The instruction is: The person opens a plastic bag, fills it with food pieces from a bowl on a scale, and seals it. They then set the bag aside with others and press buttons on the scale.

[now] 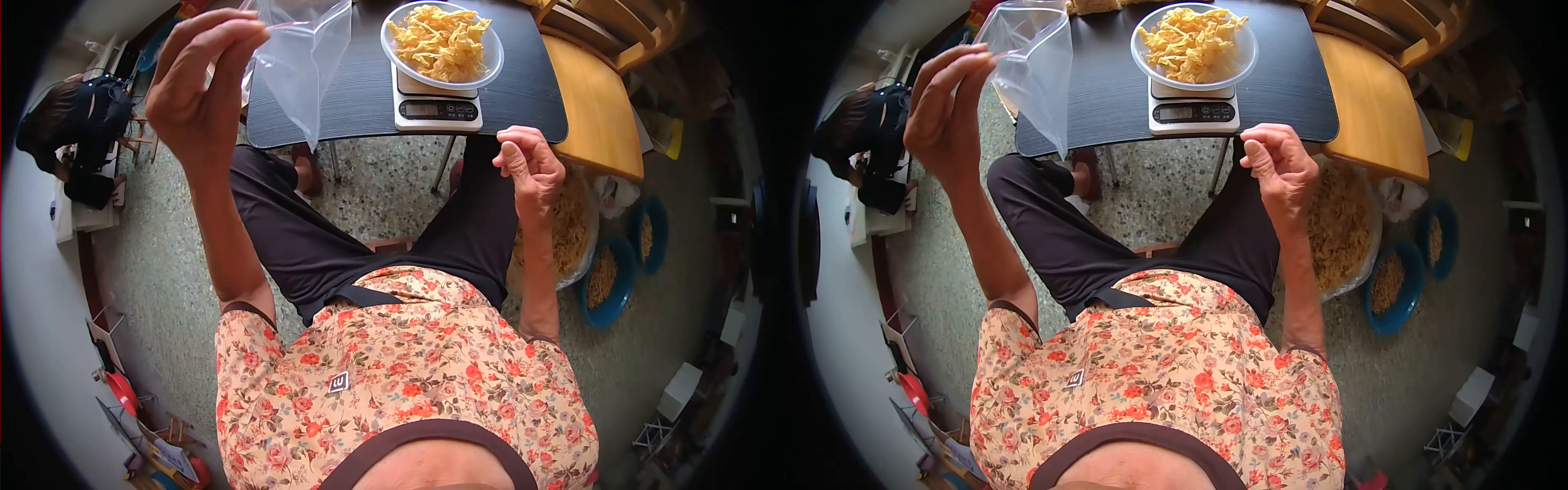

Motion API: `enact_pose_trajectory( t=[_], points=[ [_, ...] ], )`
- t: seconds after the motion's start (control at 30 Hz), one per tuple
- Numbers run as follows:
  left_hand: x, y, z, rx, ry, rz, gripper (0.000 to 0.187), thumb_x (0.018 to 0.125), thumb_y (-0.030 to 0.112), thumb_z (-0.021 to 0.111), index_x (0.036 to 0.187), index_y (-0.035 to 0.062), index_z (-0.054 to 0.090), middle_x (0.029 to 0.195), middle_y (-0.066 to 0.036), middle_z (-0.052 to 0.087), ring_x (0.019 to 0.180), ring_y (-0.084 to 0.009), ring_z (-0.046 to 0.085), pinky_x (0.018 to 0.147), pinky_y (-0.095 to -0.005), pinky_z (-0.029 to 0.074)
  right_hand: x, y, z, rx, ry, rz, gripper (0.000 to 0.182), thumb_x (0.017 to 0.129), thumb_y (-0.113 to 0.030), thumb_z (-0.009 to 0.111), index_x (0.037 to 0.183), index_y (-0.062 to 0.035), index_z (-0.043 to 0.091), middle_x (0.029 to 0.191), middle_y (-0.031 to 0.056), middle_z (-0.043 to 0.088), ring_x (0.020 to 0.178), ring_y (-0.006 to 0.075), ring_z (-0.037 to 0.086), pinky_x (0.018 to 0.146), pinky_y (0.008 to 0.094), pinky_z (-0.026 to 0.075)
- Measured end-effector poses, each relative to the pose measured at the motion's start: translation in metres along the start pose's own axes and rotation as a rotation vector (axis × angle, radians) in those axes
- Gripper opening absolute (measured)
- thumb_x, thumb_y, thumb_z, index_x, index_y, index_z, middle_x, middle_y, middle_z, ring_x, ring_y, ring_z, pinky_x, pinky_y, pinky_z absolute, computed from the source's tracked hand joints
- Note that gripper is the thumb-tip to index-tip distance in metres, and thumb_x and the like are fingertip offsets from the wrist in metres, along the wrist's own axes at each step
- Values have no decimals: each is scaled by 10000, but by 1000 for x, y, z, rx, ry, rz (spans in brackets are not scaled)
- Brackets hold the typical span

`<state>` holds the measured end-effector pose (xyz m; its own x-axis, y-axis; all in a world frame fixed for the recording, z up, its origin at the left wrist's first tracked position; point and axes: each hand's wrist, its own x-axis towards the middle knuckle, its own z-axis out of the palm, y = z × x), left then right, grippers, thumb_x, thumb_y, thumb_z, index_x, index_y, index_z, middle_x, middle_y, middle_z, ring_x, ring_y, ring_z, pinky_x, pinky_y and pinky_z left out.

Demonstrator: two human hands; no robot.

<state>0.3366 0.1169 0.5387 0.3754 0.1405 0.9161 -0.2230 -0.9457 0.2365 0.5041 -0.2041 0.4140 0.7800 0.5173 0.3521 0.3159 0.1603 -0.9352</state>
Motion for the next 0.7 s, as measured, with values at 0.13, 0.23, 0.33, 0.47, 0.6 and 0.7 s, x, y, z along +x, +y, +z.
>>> enact_pose_trajectory(
  t=[0.13,0.23,0.33,0.47,0.6,0.7],
  points=[
    [-2,-32,22,-50,-52,-11,165,831,-47,798,985,12,793,1038,-93,767,946,-167,723,857,-271,566,5,4,-3,-60,21,70,110,977,-108,729,1039,-17,727,991,-1,677,713,48,623,612,180,476],
    [-5,-49,43,-144,-64,-8,144,839,-31,795,976,11,783,1020,-74,763,942,-159,722,849,-268,563,13,6,-1,-115,-4,97,108,973,-111,735,1037,-24,731,970,-11,678,711,44,624,607,182,475],
    [-8,-60,61,-178,-88,-125,124,779,-46,801,871,21,751,899,-82,706,842,-215,674,746,-316,523,22,6,5,-154,-20,98,103,969,-108,738,1033,-27,734,967,-13,681,713,44,630,607,184,476],
    [-5,-72,73,-212,-143,-25,129,767,-39,808,868,12,745,883,-91,708,844,-216,678,740,-314,523,33,-1,9,-237,-42,92,97,966,-103,739,1025,-25,738,972,-6,685,720,47,638,616,187,482],
    [-4,-84,81,-268,-184,-14,119,773,-35,805,864,13,744,887,-97,712,846,-217,682,743,-316,526,45,-9,10,-298,-57,100,98,969,-101,734,1030,-24,741,980,1,689,742,53,643,630,188,491],
    [-2,-87,84,-283,-173,-36,111,778,-35,800,862,11,742,887,-99,713,848,-217,685,750,-316,529,54,-9,9,-321,-67,102,100,972,-100,730,1037,-24,740,985,2,689,745,52,641,632,188,492]
  ],
)
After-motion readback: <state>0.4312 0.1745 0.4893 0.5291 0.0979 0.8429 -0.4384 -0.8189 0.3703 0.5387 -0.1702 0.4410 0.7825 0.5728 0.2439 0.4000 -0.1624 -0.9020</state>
